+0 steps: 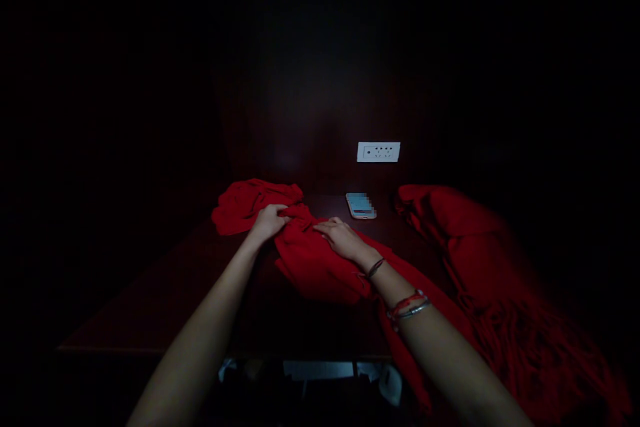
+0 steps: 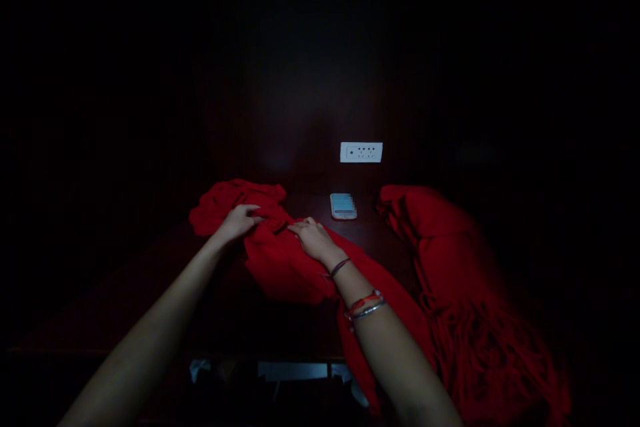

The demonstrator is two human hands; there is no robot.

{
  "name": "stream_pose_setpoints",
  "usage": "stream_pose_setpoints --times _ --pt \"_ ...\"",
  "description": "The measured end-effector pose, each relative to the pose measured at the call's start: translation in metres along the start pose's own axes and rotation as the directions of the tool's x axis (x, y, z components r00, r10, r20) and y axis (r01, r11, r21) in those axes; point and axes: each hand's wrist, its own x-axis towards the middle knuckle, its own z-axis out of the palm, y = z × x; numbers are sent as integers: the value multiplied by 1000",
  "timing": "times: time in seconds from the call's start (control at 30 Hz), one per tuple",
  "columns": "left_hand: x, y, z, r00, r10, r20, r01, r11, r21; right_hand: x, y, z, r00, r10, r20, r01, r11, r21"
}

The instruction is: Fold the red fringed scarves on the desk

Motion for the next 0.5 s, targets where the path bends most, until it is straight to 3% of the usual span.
stream_pose_setpoints --times 0.2,0.33,0.5 --pt "-6 11 0 999 -15 41 11 994 109 4 0 0 995 32 100 -20 993 -116" --pt "-8 15 -2 999 -4 33 0 993 116 4 2 -2 1000 25 18 -23 998 -63" --pt "-7 16 4 993 115 27 -116 993 21 0 1 -5 991 34 -127 -28 998 51"
